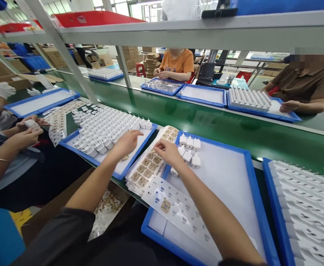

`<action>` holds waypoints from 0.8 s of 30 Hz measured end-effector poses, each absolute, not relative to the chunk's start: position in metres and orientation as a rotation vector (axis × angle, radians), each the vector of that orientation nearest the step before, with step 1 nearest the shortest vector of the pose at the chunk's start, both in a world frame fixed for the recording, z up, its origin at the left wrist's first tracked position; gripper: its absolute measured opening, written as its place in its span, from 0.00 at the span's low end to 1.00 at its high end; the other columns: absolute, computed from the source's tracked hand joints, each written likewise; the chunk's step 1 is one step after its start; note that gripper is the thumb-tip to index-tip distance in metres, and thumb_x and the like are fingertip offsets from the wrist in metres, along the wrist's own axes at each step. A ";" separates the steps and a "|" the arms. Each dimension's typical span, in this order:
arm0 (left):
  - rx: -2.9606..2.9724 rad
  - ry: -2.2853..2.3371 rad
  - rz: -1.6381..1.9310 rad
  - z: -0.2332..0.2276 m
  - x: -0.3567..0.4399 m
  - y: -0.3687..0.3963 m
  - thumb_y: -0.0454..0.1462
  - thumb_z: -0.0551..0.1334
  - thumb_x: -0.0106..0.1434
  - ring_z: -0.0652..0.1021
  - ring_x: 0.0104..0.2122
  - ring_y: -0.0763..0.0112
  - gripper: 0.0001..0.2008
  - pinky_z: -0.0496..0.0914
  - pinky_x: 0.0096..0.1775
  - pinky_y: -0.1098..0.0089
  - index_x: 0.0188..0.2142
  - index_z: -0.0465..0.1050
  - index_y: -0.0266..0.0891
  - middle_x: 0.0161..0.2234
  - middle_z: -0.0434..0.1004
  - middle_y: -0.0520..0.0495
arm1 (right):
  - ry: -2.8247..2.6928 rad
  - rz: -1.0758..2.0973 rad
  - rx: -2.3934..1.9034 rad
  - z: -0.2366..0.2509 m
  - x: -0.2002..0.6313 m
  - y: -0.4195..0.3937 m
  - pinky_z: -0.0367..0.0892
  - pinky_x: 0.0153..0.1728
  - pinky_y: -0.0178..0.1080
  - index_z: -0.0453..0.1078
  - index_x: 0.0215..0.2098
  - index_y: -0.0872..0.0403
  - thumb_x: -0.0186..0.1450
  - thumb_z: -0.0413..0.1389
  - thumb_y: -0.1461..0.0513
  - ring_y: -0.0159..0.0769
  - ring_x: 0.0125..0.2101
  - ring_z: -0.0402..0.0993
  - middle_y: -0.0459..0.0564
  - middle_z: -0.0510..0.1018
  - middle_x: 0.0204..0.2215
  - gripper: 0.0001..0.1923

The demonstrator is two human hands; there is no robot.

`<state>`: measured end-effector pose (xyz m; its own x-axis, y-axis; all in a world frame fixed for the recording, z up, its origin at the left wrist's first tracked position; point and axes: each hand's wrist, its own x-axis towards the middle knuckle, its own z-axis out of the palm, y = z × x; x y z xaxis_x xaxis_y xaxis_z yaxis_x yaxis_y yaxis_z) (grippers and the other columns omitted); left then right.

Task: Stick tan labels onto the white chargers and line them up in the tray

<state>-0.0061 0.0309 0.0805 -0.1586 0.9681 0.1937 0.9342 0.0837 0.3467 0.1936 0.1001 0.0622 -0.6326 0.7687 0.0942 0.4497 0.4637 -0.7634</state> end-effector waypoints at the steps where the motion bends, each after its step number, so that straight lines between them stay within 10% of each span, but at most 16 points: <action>1: 1.941 2.297 0.614 0.082 -0.020 0.024 0.27 0.48 0.65 0.74 0.55 0.54 0.23 0.69 0.56 0.56 0.54 0.75 0.35 0.55 0.75 0.38 | -2.323 1.020 -0.984 0.059 0.169 0.097 0.72 0.36 0.36 0.74 0.35 0.52 0.64 0.58 0.64 0.35 0.33 0.80 0.46 0.83 0.33 0.02; 11: 1.844 2.024 0.531 0.066 -0.030 -0.055 0.47 0.52 0.70 0.78 0.40 0.58 0.20 0.69 0.40 0.67 0.41 0.78 0.37 0.38 0.81 0.43 | -2.633 0.909 -0.720 0.053 0.124 0.070 0.64 0.53 0.42 0.75 0.47 0.53 0.67 0.56 0.69 0.42 0.53 0.72 0.54 0.78 0.50 0.11; 14: 1.738 1.737 0.243 0.061 -0.002 -0.080 0.54 0.52 0.69 0.76 0.27 0.65 0.26 0.62 0.29 0.71 0.30 0.78 0.38 0.25 0.77 0.47 | -2.695 0.895 -0.779 0.059 0.185 0.059 0.68 0.44 0.41 0.75 0.43 0.53 0.69 0.54 0.66 0.41 0.43 0.76 0.52 0.81 0.42 0.09; 18: 1.570 1.543 0.212 0.059 0.024 -0.091 0.56 0.55 0.66 0.78 0.27 0.65 0.25 0.63 0.30 0.73 0.38 0.79 0.40 0.26 0.80 0.49 | -2.755 0.895 -0.980 0.060 0.252 0.033 0.67 0.35 0.40 0.73 0.44 0.54 0.69 0.54 0.65 0.38 0.31 0.76 0.51 0.81 0.41 0.08; 24: 1.375 1.425 0.372 0.051 0.045 -0.083 0.53 0.59 0.65 0.80 0.29 0.66 0.22 0.69 0.33 0.72 0.45 0.76 0.39 0.30 0.82 0.49 | -2.704 0.815 -1.258 0.053 0.276 0.009 0.67 0.40 0.43 0.67 0.49 0.55 0.69 0.50 0.66 0.46 0.41 0.77 0.57 0.77 0.47 0.10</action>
<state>0.0453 -0.0829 0.0507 0.2359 0.8570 -0.4582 0.5236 0.2851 0.8028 0.2756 0.0093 0.0526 -0.6678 0.7245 -0.1706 0.6980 0.5301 -0.4814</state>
